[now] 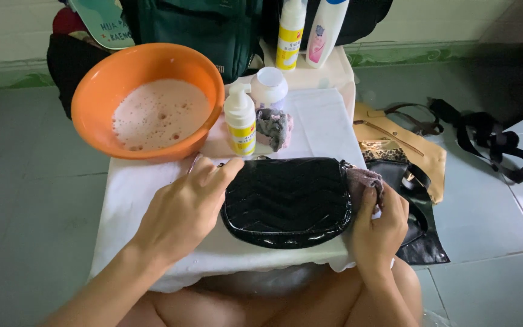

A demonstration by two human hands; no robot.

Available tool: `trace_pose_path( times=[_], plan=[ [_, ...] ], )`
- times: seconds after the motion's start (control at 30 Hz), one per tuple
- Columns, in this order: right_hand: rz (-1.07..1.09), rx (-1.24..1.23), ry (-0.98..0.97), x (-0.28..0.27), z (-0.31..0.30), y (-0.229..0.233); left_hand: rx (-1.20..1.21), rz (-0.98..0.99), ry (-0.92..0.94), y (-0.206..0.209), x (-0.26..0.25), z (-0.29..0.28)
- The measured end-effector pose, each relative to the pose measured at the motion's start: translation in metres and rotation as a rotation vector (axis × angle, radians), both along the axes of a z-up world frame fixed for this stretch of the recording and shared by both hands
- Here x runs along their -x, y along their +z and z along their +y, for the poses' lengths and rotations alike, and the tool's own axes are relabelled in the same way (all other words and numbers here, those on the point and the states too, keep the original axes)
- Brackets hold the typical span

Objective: Cleaning a black leather bag using a soapy solution, a cloth, and a spray bottle.

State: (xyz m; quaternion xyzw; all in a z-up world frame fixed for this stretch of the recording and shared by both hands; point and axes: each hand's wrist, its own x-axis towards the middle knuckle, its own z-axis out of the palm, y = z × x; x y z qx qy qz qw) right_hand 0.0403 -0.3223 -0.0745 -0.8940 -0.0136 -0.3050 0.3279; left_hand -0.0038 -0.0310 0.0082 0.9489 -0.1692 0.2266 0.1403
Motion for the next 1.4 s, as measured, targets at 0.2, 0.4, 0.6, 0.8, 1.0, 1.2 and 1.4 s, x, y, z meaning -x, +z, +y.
trace_pose_path(
  times=[0.2, 0.4, 0.6, 0.8, 1.0, 1.2, 1.4],
  plan=[
    [-0.015, -0.007, 0.001, 0.001, 0.002, 0.002, -0.07, -0.102, -0.049, 0.0, -0.01, -0.012],
    [0.004, -0.014, 0.016, 0.002, 0.002, 0.004, 0.018, -0.104, -0.179, 0.012, -0.025, -0.036],
    [-0.021, 0.005, 0.014, 0.001, 0.001, -0.001, 0.105, -0.008, -0.203, 0.015, -0.03, -0.056],
    [0.003, 0.03, -0.011, 0.0, 0.0, -0.002, 0.154, 0.046, -0.145, 0.0, -0.024, -0.053],
    [0.065, 0.005, -0.041, 0.001, 0.004, 0.002, 0.289, -0.22, -0.071, -0.005, -0.005, -0.033],
    [0.06, 0.061, -0.051, -0.003, -0.001, -0.004, 0.536, -0.36, 0.065, -0.074, 0.014, -0.015],
    [0.013, 0.091, -0.078, -0.005, -0.007, -0.017, 0.597, -0.341, 0.146, -0.085, 0.02, -0.012]
  ],
)
